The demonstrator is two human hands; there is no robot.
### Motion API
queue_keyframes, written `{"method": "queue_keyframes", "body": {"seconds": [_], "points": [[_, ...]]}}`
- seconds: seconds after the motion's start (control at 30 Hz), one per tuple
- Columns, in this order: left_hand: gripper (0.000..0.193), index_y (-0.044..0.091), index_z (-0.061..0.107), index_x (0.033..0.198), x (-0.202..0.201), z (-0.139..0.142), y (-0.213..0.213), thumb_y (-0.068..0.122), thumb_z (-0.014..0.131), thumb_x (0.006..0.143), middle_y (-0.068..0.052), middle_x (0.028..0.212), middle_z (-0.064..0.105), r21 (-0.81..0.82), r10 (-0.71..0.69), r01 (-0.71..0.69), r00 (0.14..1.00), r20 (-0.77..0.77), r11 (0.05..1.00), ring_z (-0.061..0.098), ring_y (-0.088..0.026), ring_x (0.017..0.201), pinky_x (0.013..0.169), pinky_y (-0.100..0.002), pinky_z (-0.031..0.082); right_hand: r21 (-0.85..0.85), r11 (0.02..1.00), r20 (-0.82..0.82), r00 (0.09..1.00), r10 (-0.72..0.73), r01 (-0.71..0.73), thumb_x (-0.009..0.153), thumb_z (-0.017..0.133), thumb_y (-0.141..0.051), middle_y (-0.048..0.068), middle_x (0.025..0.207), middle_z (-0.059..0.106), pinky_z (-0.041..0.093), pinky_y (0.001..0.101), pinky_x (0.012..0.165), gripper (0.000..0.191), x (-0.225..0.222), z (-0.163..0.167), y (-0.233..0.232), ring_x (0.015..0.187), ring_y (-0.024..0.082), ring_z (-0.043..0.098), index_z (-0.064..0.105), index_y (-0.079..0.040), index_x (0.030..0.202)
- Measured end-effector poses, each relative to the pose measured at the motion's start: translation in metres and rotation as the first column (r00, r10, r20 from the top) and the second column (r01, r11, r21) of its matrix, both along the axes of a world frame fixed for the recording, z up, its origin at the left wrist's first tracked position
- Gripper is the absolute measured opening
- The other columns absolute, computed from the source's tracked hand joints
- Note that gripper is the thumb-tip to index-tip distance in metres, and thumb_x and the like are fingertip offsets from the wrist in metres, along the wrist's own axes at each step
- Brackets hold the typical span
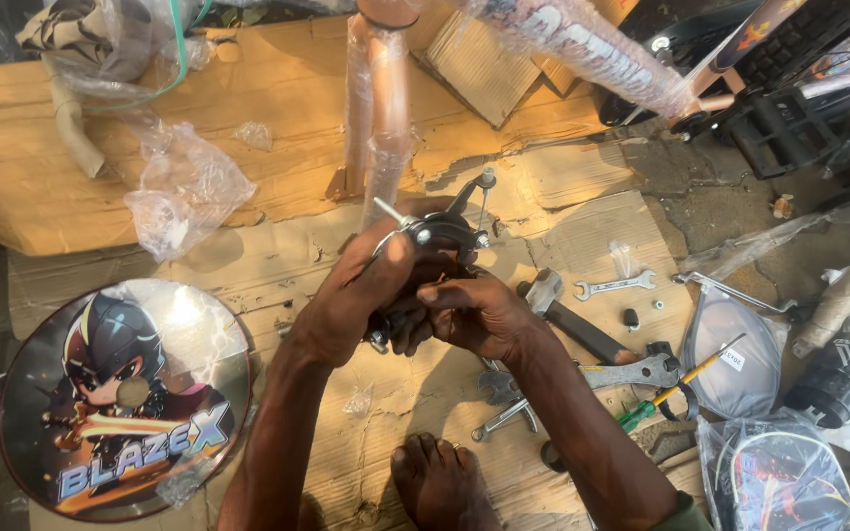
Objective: The person assembles a new bicycle that is still partly wrapped in plastic, working on cardboard spread on the ground. They use wrenches to attach a pedal to the crank arm, fit a brake caliper to the fork, and mount a black mudguard onto the frame, tightening bolts by hand and with spanners.
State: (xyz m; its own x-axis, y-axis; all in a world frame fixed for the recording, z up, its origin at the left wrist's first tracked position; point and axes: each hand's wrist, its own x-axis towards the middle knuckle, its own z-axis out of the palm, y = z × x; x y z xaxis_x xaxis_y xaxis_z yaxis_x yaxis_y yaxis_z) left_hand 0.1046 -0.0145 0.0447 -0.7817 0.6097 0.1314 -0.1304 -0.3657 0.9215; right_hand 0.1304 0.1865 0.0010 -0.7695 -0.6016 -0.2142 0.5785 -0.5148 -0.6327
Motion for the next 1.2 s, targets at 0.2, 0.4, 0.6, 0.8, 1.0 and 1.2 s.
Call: {"method": "queue_keyframes", "body": {"seconds": [0.2, 0.4, 0.6, 0.8, 1.0, 1.2], "points": [[0.095, -0.002, 0.045, 0.15, -0.004, 0.011, -0.005, 0.076, 0.049, 0.097, -0.02, 0.136, 0.063, -0.143, 0.07, -0.114, 0.957, -0.281, 0.983, 0.064, -0.028, 0.131, 0.101, -0.042, 0.06, 0.516, 0.832, -0.051, 0.977, -0.208, 0.204, 0.096, 0.06, -0.02, 0.011, 0.109, 0.075, 0.059, 0.0429, 0.087, 0.029, 0.004, -0.017, 0.021, 0.098, 0.026, 0.071, 0.068, -0.004, 0.118], [0.093, -0.001, 0.041, 0.154, -0.013, 0.016, -0.024, 0.075, 0.045, 0.101, -0.02, 0.141, 0.058, 0.132, 0.27, -0.258, 0.959, -0.087, 0.957, 0.063, -0.034, 0.127, 0.1, -0.048, 0.056, 0.873, 0.313, -0.39, 0.921, -0.016, 0.375, 0.094, 0.066, -0.011, 0.005, 0.1, 0.077, 0.054, 0.0316, 0.083, 0.019, 0.018, -0.056, 0.044, 0.092, 0.015, 0.069, 0.073, -0.005, 0.11], [0.079, 0.001, 0.045, 0.155, -0.021, 0.01, -0.044, 0.065, 0.037, 0.109, -0.018, 0.14, 0.062, 0.325, 0.33, -0.337, 0.941, 0.078, 0.883, 0.061, -0.033, 0.123, 0.109, -0.053, 0.05, 0.865, 0.154, -0.441, 0.87, -0.22, 0.478, 0.094, 0.073, -0.015, 0.011, 0.086, 0.072, 0.054, 0.0333, 0.067, 0.018, 0.04, -0.087, 0.038, 0.074, 0.017, 0.065, 0.074, -0.003, 0.107], [0.072, 0.001, 0.046, 0.151, -0.019, 0.01, -0.048, 0.059, 0.042, 0.108, -0.014, 0.146, 0.058, 0.372, 0.405, -0.452, 0.892, 0.201, 0.811, 0.061, -0.035, 0.126, 0.115, -0.058, 0.049, 0.681, -0.22, -0.73, 0.673, -0.121, 0.699, 0.098, 0.072, -0.014, 0.01, 0.095, 0.075, 0.055, 0.0341, 0.064, 0.016, 0.039, -0.099, 0.116, 0.075, 0.018, 0.07, 0.071, -0.004, 0.11], [0.065, 0.002, 0.044, 0.153, -0.019, -0.002, -0.048, 0.051, 0.053, 0.112, -0.012, 0.141, 0.055, 0.443, 0.42, -0.448, 0.892, 0.165, 0.777, 0.058, -0.033, 0.123, 0.111, -0.051, 0.047, 0.69, -0.327, -0.715, 0.677, -0.172, 0.646, 0.1, 0.07, -0.011, 0.011, 0.1, 0.074, 0.054, 0.0325, 0.064, 0.017, 0.051, -0.072, 0.204, 0.075, 0.019, 0.07, 0.069, -0.005, 0.115], [0.067, 0.003, 0.047, 0.154, -0.032, -0.018, -0.044, 0.051, 0.06, 0.109, -0.011, 0.137, 0.061, 0.421, 0.515, -0.567, 0.822, 0.242, 0.708, 0.06, -0.033, 0.121, 0.104, -0.044, 0.047, 0.87, 0.007, -0.491, 0.869, -0.057, 0.492, 0.095, 0.074, -0.019, 0.011, 0.095, 0.074, 0.053, 0.0332, 0.073, 0.02, 0.061, -0.07, 0.149, 0.083, 0.019, 0.065, 0.075, -0.006, 0.111]]}}
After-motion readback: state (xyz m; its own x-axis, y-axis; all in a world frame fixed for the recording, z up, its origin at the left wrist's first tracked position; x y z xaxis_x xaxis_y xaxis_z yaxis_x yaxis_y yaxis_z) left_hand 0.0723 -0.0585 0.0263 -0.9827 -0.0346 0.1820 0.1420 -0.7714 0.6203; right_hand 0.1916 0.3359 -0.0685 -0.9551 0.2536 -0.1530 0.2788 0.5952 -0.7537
